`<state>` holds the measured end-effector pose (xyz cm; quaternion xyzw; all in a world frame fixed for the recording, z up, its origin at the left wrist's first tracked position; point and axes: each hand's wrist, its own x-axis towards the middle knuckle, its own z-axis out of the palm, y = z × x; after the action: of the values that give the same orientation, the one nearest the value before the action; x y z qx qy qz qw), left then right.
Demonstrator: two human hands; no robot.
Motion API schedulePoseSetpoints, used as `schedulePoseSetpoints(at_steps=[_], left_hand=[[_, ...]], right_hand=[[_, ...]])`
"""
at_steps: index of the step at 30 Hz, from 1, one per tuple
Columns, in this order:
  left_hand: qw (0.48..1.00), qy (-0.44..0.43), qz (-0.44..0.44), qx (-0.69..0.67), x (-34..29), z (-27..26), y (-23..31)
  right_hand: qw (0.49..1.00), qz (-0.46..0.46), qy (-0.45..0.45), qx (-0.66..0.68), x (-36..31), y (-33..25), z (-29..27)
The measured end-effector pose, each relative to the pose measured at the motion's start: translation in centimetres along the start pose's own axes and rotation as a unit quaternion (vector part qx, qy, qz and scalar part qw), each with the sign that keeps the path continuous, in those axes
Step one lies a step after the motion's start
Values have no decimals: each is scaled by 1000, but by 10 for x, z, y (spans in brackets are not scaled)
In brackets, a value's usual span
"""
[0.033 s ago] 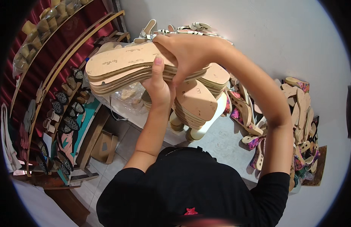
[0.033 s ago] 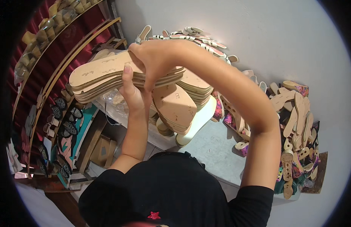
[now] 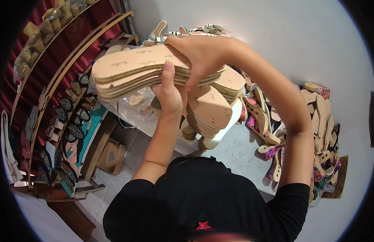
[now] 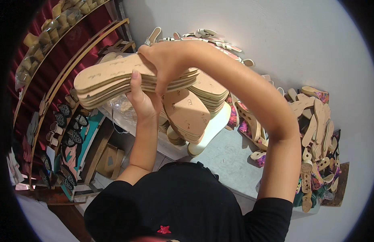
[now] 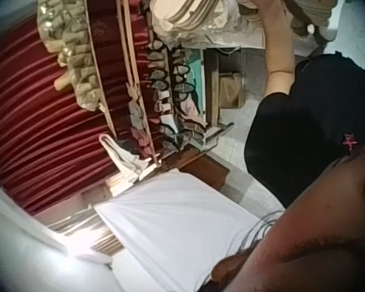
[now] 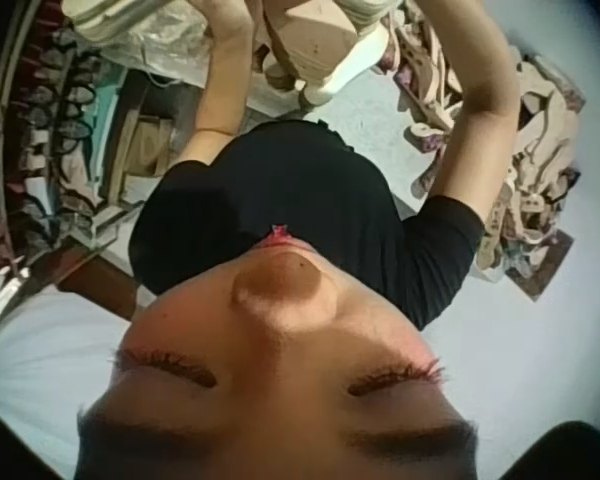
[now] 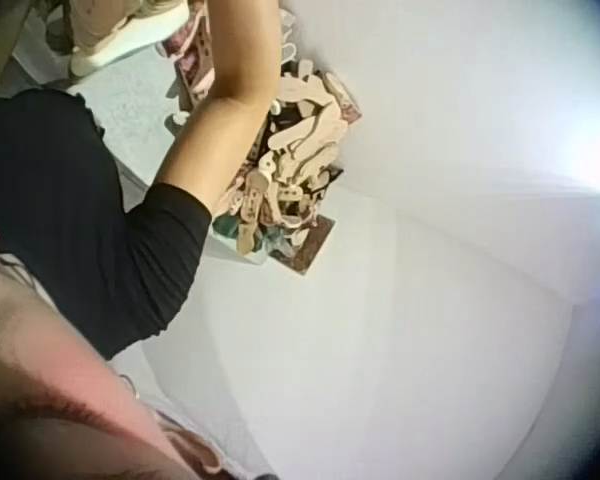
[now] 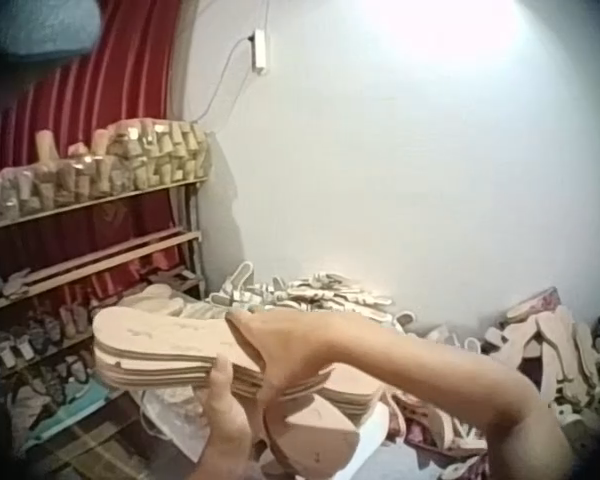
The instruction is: Sorting and stacking various shoe soles and platform components on a workshop table.
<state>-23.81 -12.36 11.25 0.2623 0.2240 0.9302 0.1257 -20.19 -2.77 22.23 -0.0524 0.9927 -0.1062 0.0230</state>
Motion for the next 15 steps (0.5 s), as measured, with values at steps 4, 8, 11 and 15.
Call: schedulePoseSetpoints(at_steps=[4,8,11,15], left_hand=[[992,-115,-30,-50,13,-37,13],[992,-69,55,94,22,-66,35],[959,-141,32,245,20,-77,49],[950,-144,-30,276,1,-74,40]], right_hand=[[998,-45,36,4,6,24,-12],[998,-18,18,-55,11,54,-14],[995,2,-14,-99,17,61,-2],[978,-11,-39,-204,27,67,10]])
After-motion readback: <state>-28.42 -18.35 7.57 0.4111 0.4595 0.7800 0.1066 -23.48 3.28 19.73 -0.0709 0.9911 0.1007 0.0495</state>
